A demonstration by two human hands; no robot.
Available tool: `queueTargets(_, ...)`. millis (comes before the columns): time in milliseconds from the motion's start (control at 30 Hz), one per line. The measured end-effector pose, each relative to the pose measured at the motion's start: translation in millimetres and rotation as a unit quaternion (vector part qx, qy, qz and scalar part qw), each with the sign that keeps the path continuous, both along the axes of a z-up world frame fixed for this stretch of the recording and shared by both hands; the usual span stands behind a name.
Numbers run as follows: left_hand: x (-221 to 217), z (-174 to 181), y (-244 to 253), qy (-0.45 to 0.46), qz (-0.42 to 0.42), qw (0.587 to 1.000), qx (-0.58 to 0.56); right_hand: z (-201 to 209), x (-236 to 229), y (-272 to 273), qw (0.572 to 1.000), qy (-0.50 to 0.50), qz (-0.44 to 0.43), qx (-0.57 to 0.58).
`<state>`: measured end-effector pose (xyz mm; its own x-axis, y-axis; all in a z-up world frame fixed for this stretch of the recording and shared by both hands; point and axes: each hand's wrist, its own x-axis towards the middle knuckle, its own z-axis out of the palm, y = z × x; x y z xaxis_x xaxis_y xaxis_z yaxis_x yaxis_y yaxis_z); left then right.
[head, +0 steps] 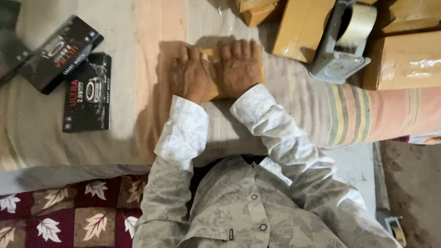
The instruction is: The person places small black product boxes into larger brown cardboard shipping boxes, folds the flaps, and seals them with clear packing tape using a tape dispenser. The process is repeated for multiple units.
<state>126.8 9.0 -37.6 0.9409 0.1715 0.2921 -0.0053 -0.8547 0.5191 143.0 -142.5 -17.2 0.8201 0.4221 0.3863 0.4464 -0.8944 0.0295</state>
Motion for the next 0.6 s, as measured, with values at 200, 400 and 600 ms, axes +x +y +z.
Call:
queueTargets(200, 3.2, 7.1, -6.1, -0.064, 0.031, 0.991, 0.117, 9.2, -4.2, -36.2, 0.995, -0.069, -0.045, 0.061)
queueTargets(400, 14.3, 12.1, -30.5, -0.015, -0.041, 0.99, 0.135, -7.1, 19.9, -9.0, 0.996, 0.012, 0.022, 0.086)
queueTargets(600, 16.6, 8.2, -9.2, 0.017, -0.024, 0.996, 0.081, -2.8, 20.2, -24.3, 0.997, -0.028, -0.035, 0.056)
